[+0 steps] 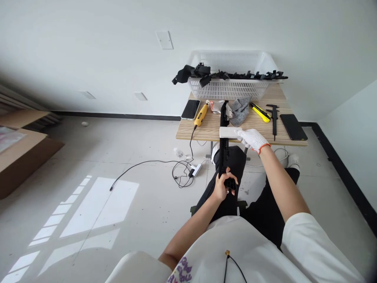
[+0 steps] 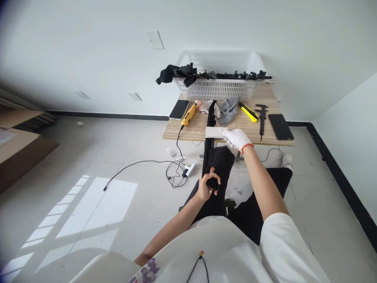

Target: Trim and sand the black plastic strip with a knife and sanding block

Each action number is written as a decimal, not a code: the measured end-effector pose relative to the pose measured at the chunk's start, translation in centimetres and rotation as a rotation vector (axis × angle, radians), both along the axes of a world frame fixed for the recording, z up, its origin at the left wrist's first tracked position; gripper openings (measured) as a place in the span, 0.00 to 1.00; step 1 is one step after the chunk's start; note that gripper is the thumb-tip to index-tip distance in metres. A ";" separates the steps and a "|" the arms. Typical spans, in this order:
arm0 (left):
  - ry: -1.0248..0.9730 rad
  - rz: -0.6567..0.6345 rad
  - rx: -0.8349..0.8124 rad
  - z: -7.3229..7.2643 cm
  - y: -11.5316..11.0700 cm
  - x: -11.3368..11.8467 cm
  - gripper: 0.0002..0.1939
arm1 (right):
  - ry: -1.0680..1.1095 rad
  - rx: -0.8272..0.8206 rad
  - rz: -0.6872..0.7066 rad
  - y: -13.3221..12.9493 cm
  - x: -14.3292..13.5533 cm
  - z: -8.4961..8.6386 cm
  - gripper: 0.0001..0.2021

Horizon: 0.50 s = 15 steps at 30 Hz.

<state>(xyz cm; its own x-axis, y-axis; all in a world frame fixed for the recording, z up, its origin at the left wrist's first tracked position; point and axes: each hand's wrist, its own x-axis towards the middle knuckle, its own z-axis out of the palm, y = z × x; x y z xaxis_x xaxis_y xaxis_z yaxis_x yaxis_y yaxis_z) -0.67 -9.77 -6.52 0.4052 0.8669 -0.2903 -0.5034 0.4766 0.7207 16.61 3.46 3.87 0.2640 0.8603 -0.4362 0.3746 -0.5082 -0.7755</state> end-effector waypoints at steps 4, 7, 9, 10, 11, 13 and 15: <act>-0.006 -0.002 -0.003 0.0 0.2 -0.2 0.15 | -0.059 0.004 -0.044 -1.0 2.3 0.6 0.20; -0.011 0.005 -0.006 0.0 0.3 -0.2 0.16 | -0.099 0.007 -0.077 -1.5 4.2 0.7 0.19; -0.014 0.008 -0.004 0.0 0.3 -0.1 0.17 | -0.118 0.008 -0.099 -1.7 5.4 0.7 0.19; -0.015 0.003 -0.001 -0.1 0.3 -0.1 0.18 | -0.124 0.008 -0.108 -1.7 5.8 0.6 0.20; -0.015 -0.005 0.002 -0.1 0.3 -0.1 0.18 | -0.129 0.008 -0.116 -1.8 6.1 0.6 0.20; -0.013 -0.032 0.010 -0.2 0.4 -0.3 0.19 | -0.137 0.007 -0.127 -1.8 6.5 0.5 0.20; -0.019 -0.120 0.019 -0.4 0.7 -1.0 0.22 | -0.141 0.005 -0.133 -1.8 6.5 0.6 0.20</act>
<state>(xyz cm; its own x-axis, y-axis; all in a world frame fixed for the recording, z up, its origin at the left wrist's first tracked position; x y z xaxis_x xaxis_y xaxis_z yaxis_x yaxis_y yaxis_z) -1.65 -9.05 -6.90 0.5117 0.8171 -0.2657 -0.4568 0.5206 0.7213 23.15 1.63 4.47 0.4335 0.8157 -0.3831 0.4093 -0.5570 -0.7227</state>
